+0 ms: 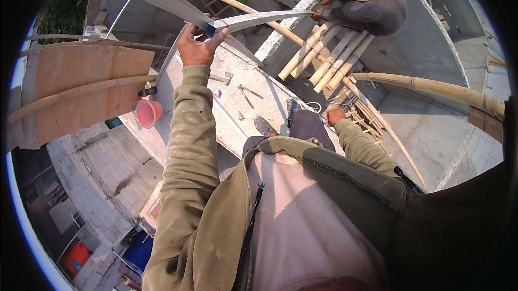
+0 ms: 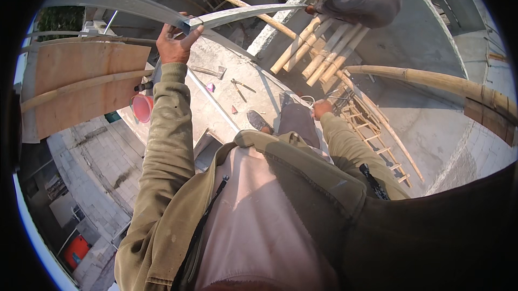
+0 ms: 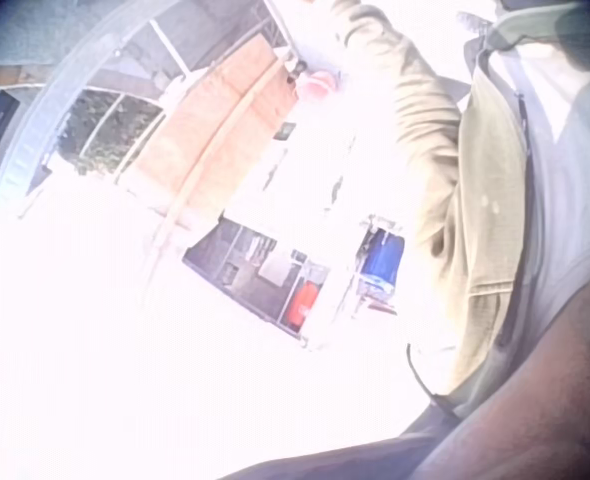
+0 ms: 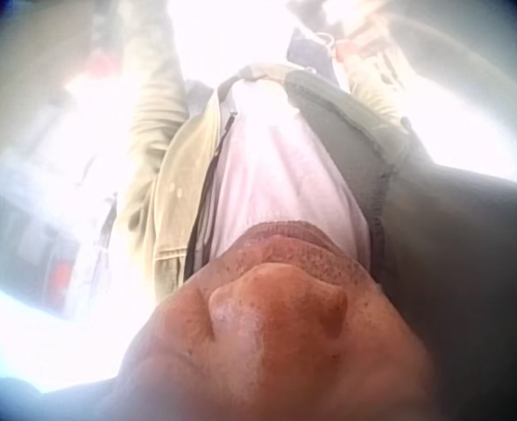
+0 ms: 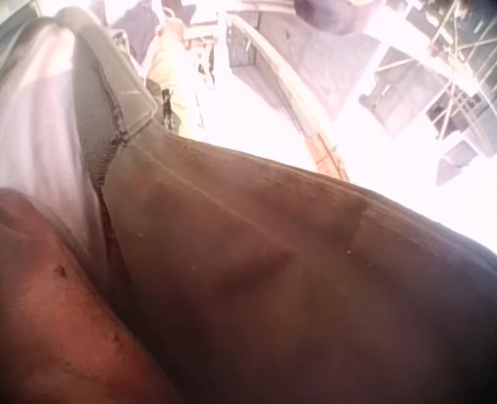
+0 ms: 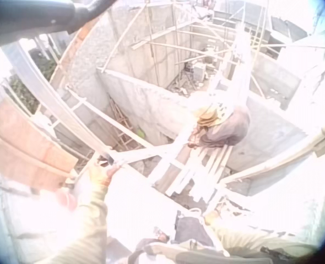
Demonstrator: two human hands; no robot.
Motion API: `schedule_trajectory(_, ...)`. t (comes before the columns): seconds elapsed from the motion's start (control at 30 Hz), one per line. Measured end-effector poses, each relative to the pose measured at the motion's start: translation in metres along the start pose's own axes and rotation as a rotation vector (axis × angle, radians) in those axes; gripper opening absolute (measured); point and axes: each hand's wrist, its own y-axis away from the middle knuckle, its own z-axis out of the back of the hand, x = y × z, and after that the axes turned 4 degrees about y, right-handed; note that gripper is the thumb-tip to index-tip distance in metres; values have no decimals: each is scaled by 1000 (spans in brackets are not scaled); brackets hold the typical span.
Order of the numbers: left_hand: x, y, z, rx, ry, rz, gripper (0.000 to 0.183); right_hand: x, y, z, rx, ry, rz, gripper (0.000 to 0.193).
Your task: The person measures, cuts, and joins metal ceiling profiles on a construction site, using a measuring tape and pliers while a co-worker assists.
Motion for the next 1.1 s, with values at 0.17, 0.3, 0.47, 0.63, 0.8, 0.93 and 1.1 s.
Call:
schedule_trajectory(0.17, 1, 0, -2, -37, -5, -38, 58, 2, -1, 6, 19, 79, 59, 16)
schedule_trajectory(0.3, 3, 1, -2, -36, -6, -19, 58, 5, 3, 2, -23, 75, 31, 14)
schedule_trajectory(0.47, 1, 1, -2, -21, -1, -2, 58, 2, -4, 4, -8, 50, -2, 12)
schedule_trajectory(0.63, -3, 2, -4, -16, 23, 4, 58, 1, -8, 4, -21, 67, 5, 11)
schedule_trajectory(0.8, -1, 7, 5, -25, -9, 0, 58, 3, -12, -1, 62, 115, 41, 12)
schedule_trajectory(0.93, -6, -3, -10, -2, 24, -8, 58, -44, -76, 21, 83, 623, 561, 15)
schedule_trajectory(1.1, -1, 2, -5, -32, -15, 2, 58, -37, -69, 5, 43, 310, 372, 21)
